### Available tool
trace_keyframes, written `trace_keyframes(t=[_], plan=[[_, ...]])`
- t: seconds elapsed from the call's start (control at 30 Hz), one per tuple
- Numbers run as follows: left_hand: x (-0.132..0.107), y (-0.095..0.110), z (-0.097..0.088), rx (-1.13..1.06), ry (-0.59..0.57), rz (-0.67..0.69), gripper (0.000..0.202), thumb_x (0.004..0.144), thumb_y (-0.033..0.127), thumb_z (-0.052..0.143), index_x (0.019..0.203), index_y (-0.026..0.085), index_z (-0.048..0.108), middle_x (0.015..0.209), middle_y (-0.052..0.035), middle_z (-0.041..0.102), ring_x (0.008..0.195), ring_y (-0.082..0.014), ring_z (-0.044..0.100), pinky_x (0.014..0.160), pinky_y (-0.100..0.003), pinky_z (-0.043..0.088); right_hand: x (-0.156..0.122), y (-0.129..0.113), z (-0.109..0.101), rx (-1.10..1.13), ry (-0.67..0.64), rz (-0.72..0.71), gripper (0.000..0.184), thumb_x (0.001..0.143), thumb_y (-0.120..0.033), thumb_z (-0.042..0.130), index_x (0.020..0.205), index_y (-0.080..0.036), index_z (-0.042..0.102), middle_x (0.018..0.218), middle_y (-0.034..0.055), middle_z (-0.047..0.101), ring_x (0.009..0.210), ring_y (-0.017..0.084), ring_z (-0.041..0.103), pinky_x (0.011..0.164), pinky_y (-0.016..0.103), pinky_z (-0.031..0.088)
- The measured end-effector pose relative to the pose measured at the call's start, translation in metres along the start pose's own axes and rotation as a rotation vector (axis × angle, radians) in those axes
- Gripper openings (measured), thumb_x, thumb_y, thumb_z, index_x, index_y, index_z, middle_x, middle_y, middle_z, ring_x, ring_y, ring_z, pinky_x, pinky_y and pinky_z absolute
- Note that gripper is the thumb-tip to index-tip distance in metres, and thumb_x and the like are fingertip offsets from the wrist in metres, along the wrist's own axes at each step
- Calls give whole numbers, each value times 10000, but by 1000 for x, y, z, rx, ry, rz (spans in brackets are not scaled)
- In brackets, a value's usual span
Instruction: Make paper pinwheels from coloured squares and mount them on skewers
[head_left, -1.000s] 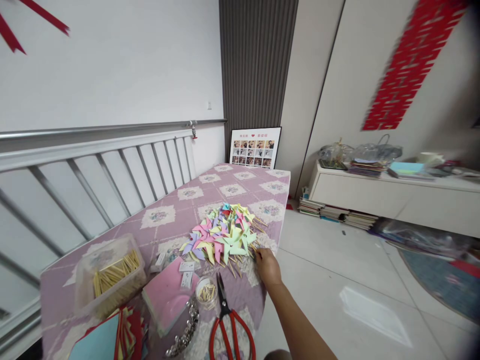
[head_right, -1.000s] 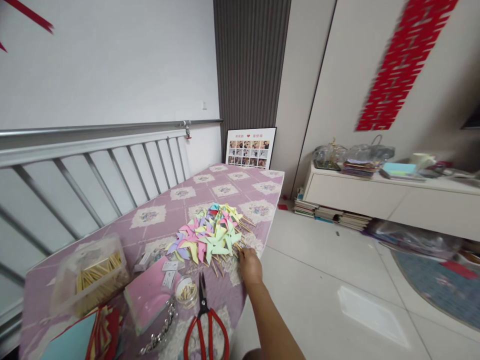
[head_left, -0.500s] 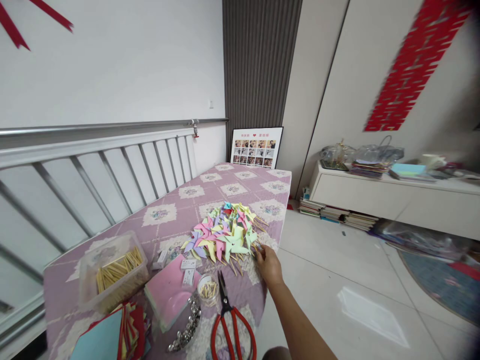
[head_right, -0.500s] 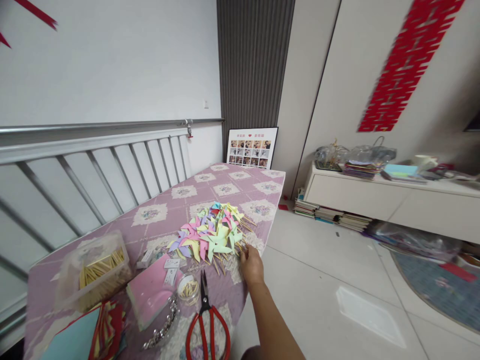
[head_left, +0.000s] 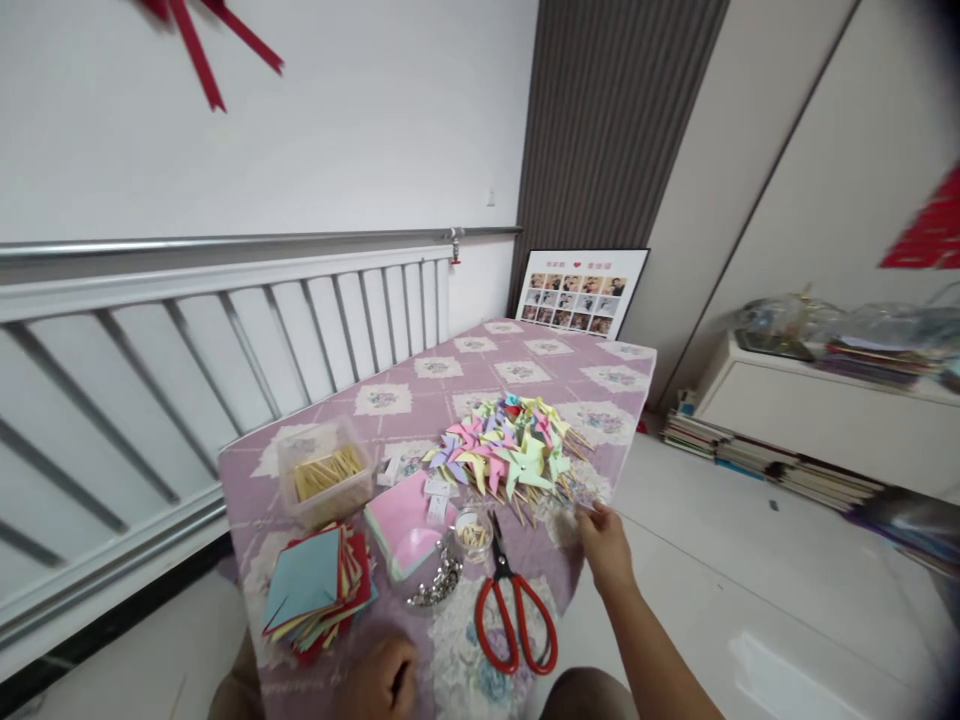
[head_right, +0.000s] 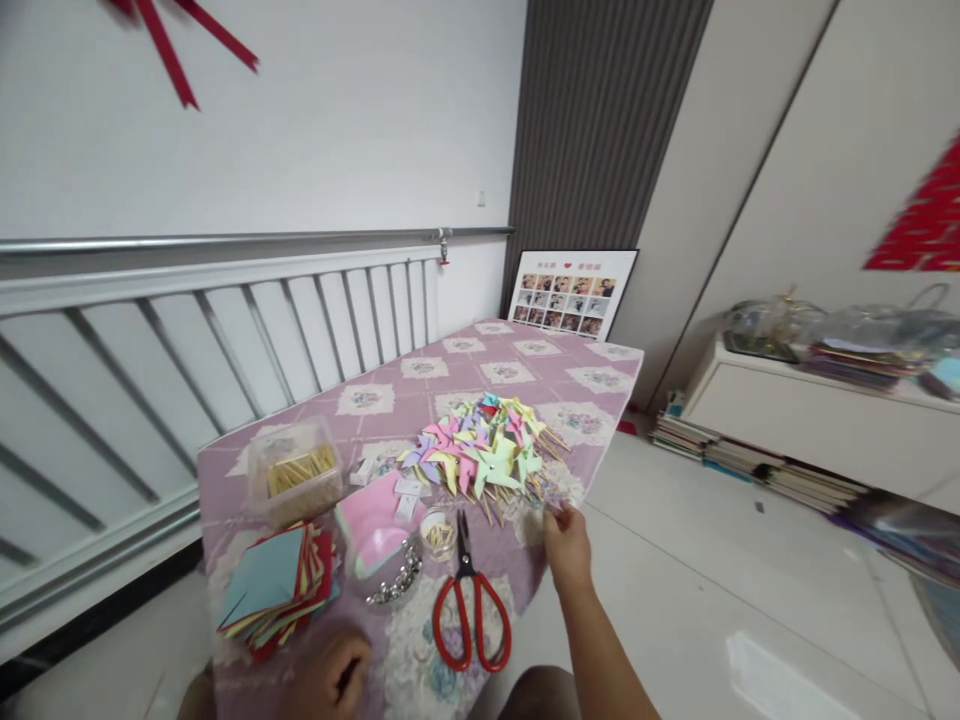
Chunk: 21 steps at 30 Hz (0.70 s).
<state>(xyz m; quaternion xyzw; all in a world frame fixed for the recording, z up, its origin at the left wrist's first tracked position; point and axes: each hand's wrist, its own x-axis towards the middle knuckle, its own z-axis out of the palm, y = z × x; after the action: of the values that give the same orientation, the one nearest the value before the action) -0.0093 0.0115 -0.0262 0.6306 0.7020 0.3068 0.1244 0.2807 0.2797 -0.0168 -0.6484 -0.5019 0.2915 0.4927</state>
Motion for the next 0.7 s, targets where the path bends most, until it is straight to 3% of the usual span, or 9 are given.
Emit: trace_keyframes(t=[0.13, 0.23, 0.37, 0.5, 0.6, 0.7], plan=[[-1, 1, -3, -25, -18, -32, 223, 776, 92, 441, 758, 200, 635, 746, -33, 666, 718, -163, 617, 677, -262, 457, -40, -14, -5, 53, 4, -39, 591, 726, -444, 554, 1206, -101, 524, 1005, 134, 693, 924, 268, 657, 834, 377, 505], [-2, 9, -9, -63, 13, -60, 235, 778, 81, 427, 755, 196, 631, 752, -38, 658, 736, -169, 603, 689, -272, 436, -86, -32, -1, 72, -30, -106, 529, 742, -472, 555, 1154, -139, 563, 1081, 137, 669, 1009, 281, 624, 923, 401, 463], [-3, 11, -12, -105, 54, -45, 227, 755, 65, 457, 764, 196, 641, 782, -41, 662, 768, -175, 597, 717, -284, 415, -164, -55, 25, 116, -234, -210, 385, 790, -502, 554, 1009, -197, 640, 972, 91, 715, 911, 263, 654, 816, 360, 521], [-3, 7, -13, -135, 54, -49, 229, 735, 54, 472, 768, 198, 647, 789, -40, 664, 776, -175, 591, 715, -282, 406, -235, -61, 59, 148, -440, -288, 285, 821, -454, 533, 909, -221, 672, 840, 71, 741, 778, 250, 688, 691, 328, 558], [-4, 6, -17, -133, 61, -57, 201, 771, 91, 478, 770, 198, 649, 796, -49, 665, 784, -181, 590, 718, -290, 408, -262, -58, 75, 81, -525, -414, 232, 829, -402, 524, 833, -226, 676, 808, 73, 732, 774, 256, 689, 707, 348, 559], [-5, 7, -21, -148, 57, -58, 200, 797, 117, 477, 792, 199, 659, 814, -55, 673, 788, -184, 591, 725, -295, 413, -267, -57, 79, 17, -573, -503, 223, 842, -375, 507, 792, -228, 667, 790, 73, 715, 768, 250, 675, 712, 351, 551]])
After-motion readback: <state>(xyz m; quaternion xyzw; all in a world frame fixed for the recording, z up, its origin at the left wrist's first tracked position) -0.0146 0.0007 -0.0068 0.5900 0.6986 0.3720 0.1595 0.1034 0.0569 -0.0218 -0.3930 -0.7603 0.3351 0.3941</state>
